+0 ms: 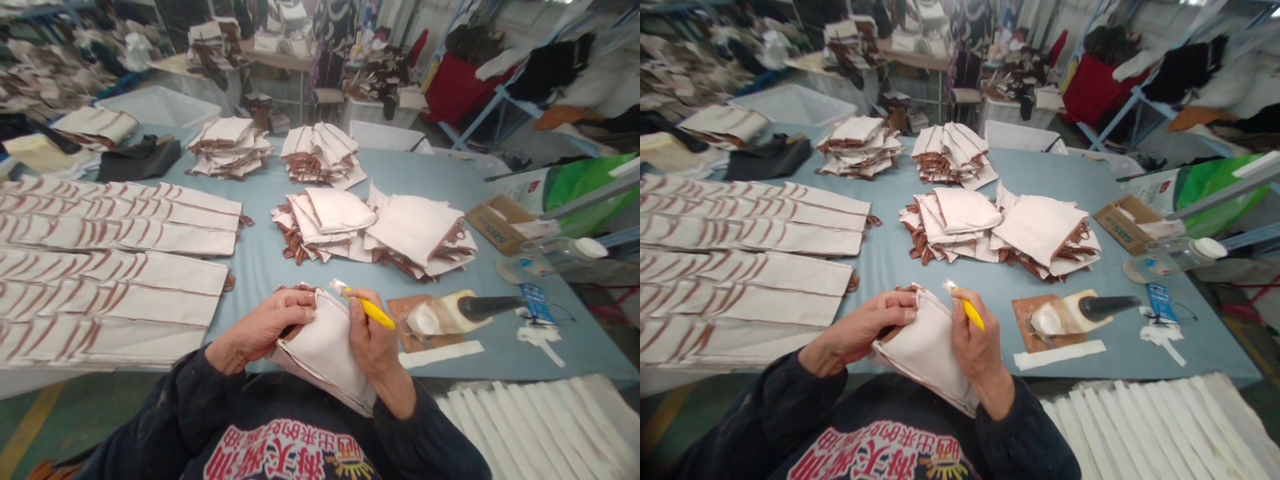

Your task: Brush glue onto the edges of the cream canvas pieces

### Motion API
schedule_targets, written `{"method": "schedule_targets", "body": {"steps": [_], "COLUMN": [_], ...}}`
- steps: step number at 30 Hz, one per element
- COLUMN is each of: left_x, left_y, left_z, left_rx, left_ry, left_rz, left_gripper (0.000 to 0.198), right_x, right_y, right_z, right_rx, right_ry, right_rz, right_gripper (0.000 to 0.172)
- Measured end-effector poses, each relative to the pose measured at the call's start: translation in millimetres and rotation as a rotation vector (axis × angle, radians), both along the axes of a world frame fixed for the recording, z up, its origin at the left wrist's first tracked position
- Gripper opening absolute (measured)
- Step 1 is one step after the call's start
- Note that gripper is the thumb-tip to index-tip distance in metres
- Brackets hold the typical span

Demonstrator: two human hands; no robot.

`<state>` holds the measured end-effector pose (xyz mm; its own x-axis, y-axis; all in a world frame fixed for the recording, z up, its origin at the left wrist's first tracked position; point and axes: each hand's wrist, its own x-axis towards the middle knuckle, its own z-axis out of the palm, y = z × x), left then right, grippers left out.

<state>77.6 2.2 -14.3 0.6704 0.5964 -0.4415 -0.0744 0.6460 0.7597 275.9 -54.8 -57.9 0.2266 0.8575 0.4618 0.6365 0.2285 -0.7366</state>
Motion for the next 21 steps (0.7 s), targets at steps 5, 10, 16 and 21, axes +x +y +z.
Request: {"method": "schedule_targets", "body": {"steps": [5,10,16,21], "left_x": [-16,-28,-16,-9], "left_y": [7,-1,-16,-24], "left_z": [-26.6,-47.5,-31.1,-21.2], "left_rx": [0.208,0.332,0.566,0.735], "left_ry": [0.107,0.127,0.199,0.269], "left_rz": [0.057,-0.163,-0.262,-0.265], "left_gripper": [0.048,0.039,0.026,0.024], "right_x": [25,44,48,46], "right_y": [11,15,19,-9], "right_z": [-5.4,-16.4,-24.2,14.7], "right_rx": [-0.097,-0.139,-0.166,-0.093], "right_ry": [0.139,0.162,0.166,0.229], "right_rz": [-0.130,-0.143,-0.150,-0.128], "right_gripper": [0.036,0.040,0.039,0.033]}}
